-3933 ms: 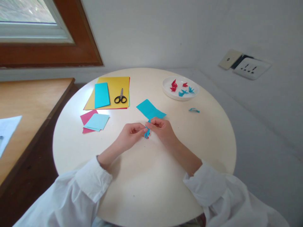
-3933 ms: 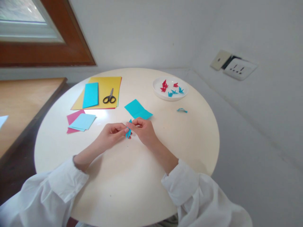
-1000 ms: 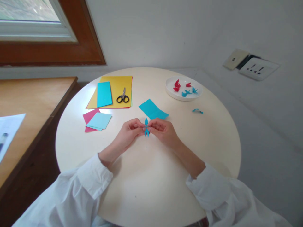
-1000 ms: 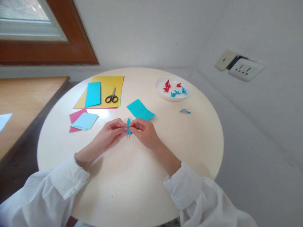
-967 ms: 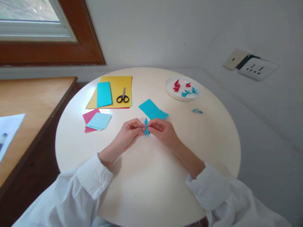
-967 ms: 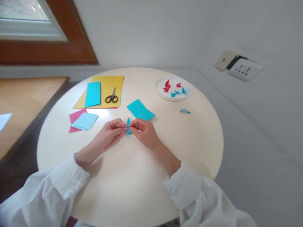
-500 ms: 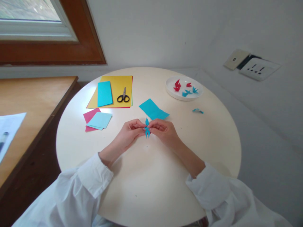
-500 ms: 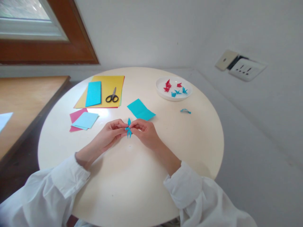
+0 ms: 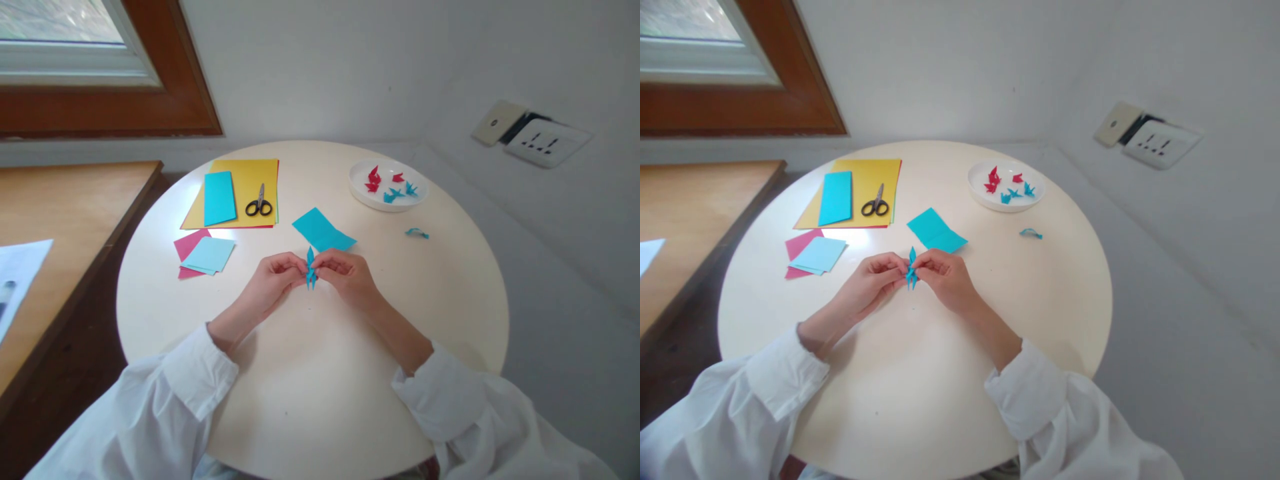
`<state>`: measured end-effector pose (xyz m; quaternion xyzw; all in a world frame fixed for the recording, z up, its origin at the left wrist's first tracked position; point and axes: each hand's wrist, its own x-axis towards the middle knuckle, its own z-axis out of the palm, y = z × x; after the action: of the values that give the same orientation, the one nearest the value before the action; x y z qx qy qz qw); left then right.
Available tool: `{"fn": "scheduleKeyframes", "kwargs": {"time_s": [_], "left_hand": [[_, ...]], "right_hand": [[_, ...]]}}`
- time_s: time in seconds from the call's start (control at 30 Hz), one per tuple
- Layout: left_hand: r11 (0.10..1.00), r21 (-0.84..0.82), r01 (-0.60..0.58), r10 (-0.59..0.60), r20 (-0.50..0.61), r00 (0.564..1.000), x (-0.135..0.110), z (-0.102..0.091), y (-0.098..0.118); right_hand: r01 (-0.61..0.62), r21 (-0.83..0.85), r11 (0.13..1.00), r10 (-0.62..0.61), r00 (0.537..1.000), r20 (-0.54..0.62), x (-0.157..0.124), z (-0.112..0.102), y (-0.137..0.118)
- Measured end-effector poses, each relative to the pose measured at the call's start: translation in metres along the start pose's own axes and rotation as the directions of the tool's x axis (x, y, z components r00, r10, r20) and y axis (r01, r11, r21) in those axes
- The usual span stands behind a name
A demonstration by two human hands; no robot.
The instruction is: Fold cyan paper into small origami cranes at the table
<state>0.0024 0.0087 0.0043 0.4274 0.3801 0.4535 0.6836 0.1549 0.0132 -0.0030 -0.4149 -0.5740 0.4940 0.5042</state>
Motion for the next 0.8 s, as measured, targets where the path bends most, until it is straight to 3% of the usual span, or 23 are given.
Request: {"fn": "scheduleKeyframes", "kwargs": {"time_s": [0.17,0.4,0.8], "left_hand": [[1.000,-0.014,0.017,-0.017,-0.019,1.000,0.0005,0.0003,0.0007],[0.995,0.096,0.021,-0.017,-0.043,0.999,-0.0012,0.0003,0.0020],[0.989,0.144,-0.034,0.050,-0.107,0.993,0.0010,0.0009,-0.0001]], "right_hand": [[0.001,-0.010,1.000,-0.001,1.000,0.007,-0.0008,0.0004,-0.0001],[0.036,0.015,0.999,-0.036,0.999,-0.008,-0.0010,-0.0011,0.0007],[0.007,-0.006,1.000,-0.008,1.000,-0.017,-0.0021,0.0008,0.0012]]}}
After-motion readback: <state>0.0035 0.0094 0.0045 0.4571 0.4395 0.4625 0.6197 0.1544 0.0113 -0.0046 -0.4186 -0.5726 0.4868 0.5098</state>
